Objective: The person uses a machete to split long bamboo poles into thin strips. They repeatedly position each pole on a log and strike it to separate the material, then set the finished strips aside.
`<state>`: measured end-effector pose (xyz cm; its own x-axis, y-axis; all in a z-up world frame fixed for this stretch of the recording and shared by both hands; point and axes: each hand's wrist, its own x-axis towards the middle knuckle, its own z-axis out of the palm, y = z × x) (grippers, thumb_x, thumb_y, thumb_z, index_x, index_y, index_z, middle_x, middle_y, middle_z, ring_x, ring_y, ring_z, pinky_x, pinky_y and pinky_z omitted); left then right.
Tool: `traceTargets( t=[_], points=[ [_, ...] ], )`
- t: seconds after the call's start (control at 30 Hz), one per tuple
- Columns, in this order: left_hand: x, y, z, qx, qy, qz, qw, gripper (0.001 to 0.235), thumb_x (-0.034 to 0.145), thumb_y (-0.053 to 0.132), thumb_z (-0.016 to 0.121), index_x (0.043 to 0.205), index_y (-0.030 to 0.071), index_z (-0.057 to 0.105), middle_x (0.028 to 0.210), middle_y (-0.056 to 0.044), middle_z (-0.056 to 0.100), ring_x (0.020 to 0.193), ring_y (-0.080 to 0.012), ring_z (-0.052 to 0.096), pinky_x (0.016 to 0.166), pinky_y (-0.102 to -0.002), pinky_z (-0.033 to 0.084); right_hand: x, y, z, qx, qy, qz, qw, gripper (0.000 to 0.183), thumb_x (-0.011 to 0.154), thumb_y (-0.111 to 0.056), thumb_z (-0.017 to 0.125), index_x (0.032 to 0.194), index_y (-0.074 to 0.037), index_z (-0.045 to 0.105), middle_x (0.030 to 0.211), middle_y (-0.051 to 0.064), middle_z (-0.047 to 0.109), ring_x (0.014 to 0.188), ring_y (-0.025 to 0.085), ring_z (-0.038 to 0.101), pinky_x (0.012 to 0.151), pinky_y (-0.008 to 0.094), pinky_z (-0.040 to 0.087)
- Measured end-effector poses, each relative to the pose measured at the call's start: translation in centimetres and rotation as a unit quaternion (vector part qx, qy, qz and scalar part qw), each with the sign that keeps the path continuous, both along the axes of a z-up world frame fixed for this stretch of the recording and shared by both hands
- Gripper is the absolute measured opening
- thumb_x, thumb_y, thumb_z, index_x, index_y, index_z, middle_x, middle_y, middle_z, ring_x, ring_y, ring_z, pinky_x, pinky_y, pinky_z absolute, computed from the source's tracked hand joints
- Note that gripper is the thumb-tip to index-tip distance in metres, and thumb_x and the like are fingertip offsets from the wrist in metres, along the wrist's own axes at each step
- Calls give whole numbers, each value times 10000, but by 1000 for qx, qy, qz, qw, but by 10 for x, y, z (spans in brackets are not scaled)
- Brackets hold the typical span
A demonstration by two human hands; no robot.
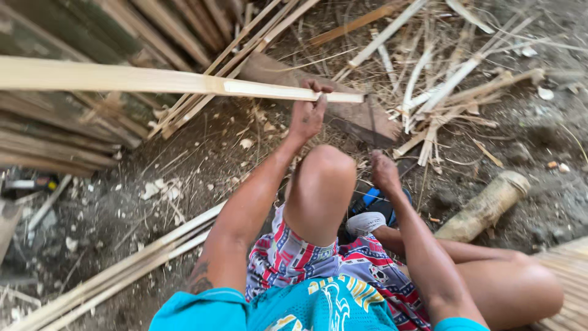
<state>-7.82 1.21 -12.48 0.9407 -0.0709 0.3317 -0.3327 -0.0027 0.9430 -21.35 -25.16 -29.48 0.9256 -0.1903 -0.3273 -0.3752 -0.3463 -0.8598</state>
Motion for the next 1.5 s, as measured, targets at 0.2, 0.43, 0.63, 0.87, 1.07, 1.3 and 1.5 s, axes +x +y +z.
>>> traceTargets(
  t=[0.2,0.43,0.63,0.87,1.07,1.3,1.5],
  points=[
    [-41,43,-38,-118,17,101,988,155,1050,6,530,1118,64,404,1171,-150,655,855,-101,547,794,-282,514,36,-9,67,-213,-1,152,965,613,1115,-548,434,942,-2,650,821,236,663,730,353,602,700,487,473],
    [-119,116,-96,-216,119,225,943,194,1010,-1,525,1113,93,391,1176,-148,663,762,-119,605,648,-263,529,23,43,156,-229,154,350,895,525,1100,-500,514,997,6,609,861,295,647,703,441,632,678,551,487],
    [-149,174,-109,-338,142,263,892,181,1050,32,530,1135,128,401,1231,-105,666,929,-152,663,754,-304,599,26,87,199,-283,109,440,845,443,1046,-465,577,1020,-25,631,857,268,673,743,435,651,700,544,501],
    [-170,233,-93,-377,131,297,867,182,1035,61,533,1135,139,403,1194,-123,672,989,-193,682,772,-354,635,62,159,231,-315,48,482,817,367,982,-424,650,1046,-62,657,852,237,704,790,428,673,725,536,517],
    [-195,273,-103,-386,151,354,838,197,1037,81,562,1158,106,408,1158,-141,704,969,-208,707,724,-353,616,85,217,219,-344,24,510,788,352,953,-443,677,1064,-109,673,835,224,720,819,450,682,719,544,512],
    [-267,328,-211,-340,200,568,722,353,1173,298,607,1055,-24,685,1071,-246,749,868,-260,720,699,-312,567,92,239,193,-323,49,534,780,366,928,-437,700,984,-77,661,835,212,714,800,458,669,701,545,513],
    [-287,243,-276,-509,408,454,607,254,1079,309,609,1184,78,591,1103,-113,714,898,-192,700,698,-326,598,94,232,166,-282,16,532,798,374,926,-422,713,973,-63,618,795,219,688,742,443,646,680,517,497]
  ],
)
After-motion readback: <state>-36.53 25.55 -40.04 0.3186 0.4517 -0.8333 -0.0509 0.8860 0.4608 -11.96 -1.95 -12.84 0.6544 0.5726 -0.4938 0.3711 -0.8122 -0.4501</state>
